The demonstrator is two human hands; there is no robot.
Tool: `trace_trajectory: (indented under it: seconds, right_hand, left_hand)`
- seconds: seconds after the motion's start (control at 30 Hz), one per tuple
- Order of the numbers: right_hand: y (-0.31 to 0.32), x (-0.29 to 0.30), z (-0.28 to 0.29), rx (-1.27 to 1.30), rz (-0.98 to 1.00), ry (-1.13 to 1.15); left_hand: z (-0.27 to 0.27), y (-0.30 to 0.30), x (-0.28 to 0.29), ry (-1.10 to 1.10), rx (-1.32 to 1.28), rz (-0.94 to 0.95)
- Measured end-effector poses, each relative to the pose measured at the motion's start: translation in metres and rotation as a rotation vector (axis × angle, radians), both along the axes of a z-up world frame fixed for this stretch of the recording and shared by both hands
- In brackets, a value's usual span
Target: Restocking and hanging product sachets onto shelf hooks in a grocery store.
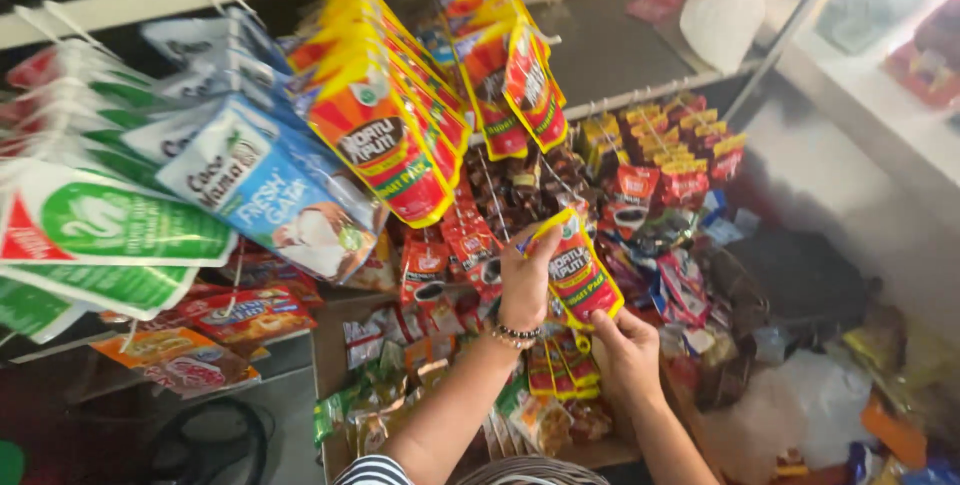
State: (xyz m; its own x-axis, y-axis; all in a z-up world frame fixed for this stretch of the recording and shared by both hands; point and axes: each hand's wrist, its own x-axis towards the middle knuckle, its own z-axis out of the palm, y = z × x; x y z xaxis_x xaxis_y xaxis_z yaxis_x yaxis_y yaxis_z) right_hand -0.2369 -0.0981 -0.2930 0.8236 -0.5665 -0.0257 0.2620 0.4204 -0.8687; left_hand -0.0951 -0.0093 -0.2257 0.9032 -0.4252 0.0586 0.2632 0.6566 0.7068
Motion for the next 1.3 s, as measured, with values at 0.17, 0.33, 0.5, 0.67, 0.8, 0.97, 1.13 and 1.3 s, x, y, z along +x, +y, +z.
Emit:
trace_trajectory:
  seconds: [0.17,0.33,0.5,0.67,0.8,0.97,1.13,1.3]
  right_hand:
    - [-0.015,0.038,0.047,-0.162,-0.001,-0.038]
    - [-0.021,0.068,0.096,-0.262,-0.023,-0.089]
    - [-0.02,0.085,0.152,-0.265,-0.018,-0.157]
    - [-0.023,0.093,0.161,-0.252,-0.02,-0.207]
    - [-0.024,0.093,0.156,-0.263,-0.005,-0.236]
    - [-0.02,0.093,0.159,-0.264,-0.005,-0.229]
    - [-0.02,0.099,0.157,-0.21,0.012,-0.215]
    - [-0.029,0.118,0.146,-0.24,0.012,-0.133]
  left_hand:
    - [0.073,0.001,0.03,-0.17,0.022,0.057]
    - [0.12,-0.006,0.06,-0.328,-0.007,0.181]
    - [0.192,-0.002,0.06,-0.259,-0.217,0.024]
    - [0.185,-0.017,0.08,-0.376,-0.076,0.232]
    - [0.183,-0.015,0.077,-0.441,-0.059,0.318]
    - [0.185,-0.015,0.081,-0.454,-0.002,0.367]
    - [0.18,-0.021,0.091,-0.422,-0.057,0.38]
    - [0.163,-0.033,0.115,-0.432,0.016,0.475]
